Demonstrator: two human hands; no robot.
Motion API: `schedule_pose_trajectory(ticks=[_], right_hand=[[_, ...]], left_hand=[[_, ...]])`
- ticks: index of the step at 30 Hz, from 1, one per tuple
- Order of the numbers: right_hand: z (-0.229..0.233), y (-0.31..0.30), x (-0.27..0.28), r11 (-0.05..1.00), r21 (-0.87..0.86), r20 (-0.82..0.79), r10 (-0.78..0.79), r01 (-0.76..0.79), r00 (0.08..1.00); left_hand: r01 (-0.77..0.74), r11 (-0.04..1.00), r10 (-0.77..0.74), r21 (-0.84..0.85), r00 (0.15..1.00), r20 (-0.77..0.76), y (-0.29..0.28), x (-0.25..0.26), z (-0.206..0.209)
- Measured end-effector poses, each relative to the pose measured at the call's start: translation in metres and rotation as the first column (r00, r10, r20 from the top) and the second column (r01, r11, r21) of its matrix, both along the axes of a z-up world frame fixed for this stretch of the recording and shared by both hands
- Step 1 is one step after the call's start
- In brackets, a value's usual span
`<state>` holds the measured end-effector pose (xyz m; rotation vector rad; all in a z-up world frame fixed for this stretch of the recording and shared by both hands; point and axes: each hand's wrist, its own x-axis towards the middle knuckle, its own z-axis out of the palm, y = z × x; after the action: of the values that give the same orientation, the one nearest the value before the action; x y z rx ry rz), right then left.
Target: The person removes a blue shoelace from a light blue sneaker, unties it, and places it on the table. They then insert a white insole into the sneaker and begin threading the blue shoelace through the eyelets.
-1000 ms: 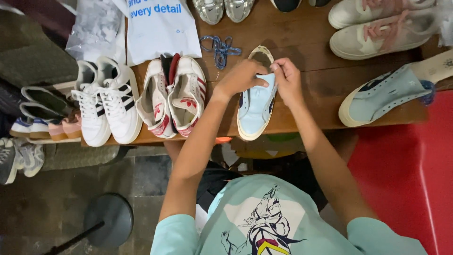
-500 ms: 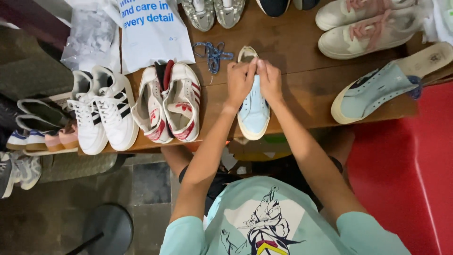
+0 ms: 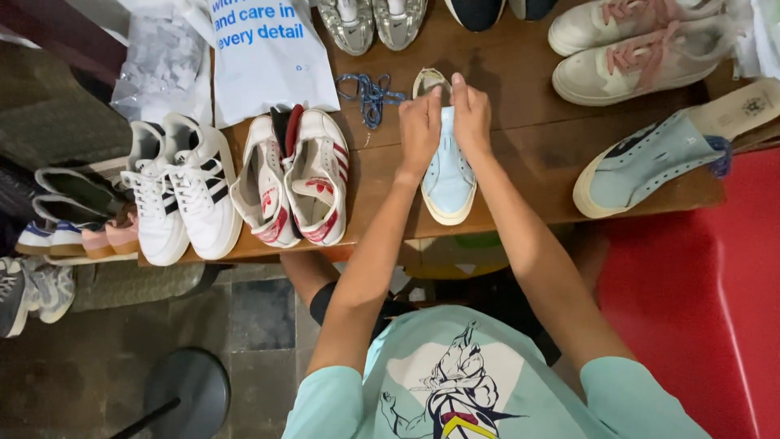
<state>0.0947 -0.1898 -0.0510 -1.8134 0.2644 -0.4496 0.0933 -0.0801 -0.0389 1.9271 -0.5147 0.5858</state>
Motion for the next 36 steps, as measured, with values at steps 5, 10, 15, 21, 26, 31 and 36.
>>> schedule_pose_trajectory(ticks=[5,10,15,21,26,31,36], right_hand=[[-0.026,-0.005,0.003,0.992,-0.125,0.314,0.013,0.027,0.949],[-0.017,-0.003,0.001,0.987,-0.148,0.344,-0.011,0.066,0.939],[-0.037,0.001,0.007,0.993,-0.093,0.341,-0.037,0.073,0.939],[-0.035,-0.007,0.002,0.986,-0.168,0.353,0.046,0.015,0.934],[-0.043,-0.01,0.012,0.975,-0.212,0.275,0.133,-0.074,0.952],[-0.039,-0.004,0.003,0.976,-0.21,0.334,0.119,-0.049,0.935],[-0.042,-0.007,0.005,0.979,-0.202,0.353,0.112,-0.042,0.929]], left_hand=[[-0.053,0.998,0.05,0.016,0.991,0.123,-0.003,-0.002,0.001],[-0.025,0.999,0.028,-0.023,0.993,0.111,-0.004,0.004,-0.008],[0.019,0.999,-0.016,-0.047,0.997,0.075,0.001,0.014,-0.024],[0.099,0.966,-0.084,-0.239,0.994,0.072,0.01,-0.018,-0.003],[0.082,0.986,-0.135,-0.147,0.909,-0.396,0.041,-0.086,-0.022],[0.129,0.99,-0.144,-0.065,0.879,-0.455,0.042,-0.106,0.004],[0.13,0.991,-0.127,-0.019,0.908,-0.398,0.041,-0.098,-0.026]])
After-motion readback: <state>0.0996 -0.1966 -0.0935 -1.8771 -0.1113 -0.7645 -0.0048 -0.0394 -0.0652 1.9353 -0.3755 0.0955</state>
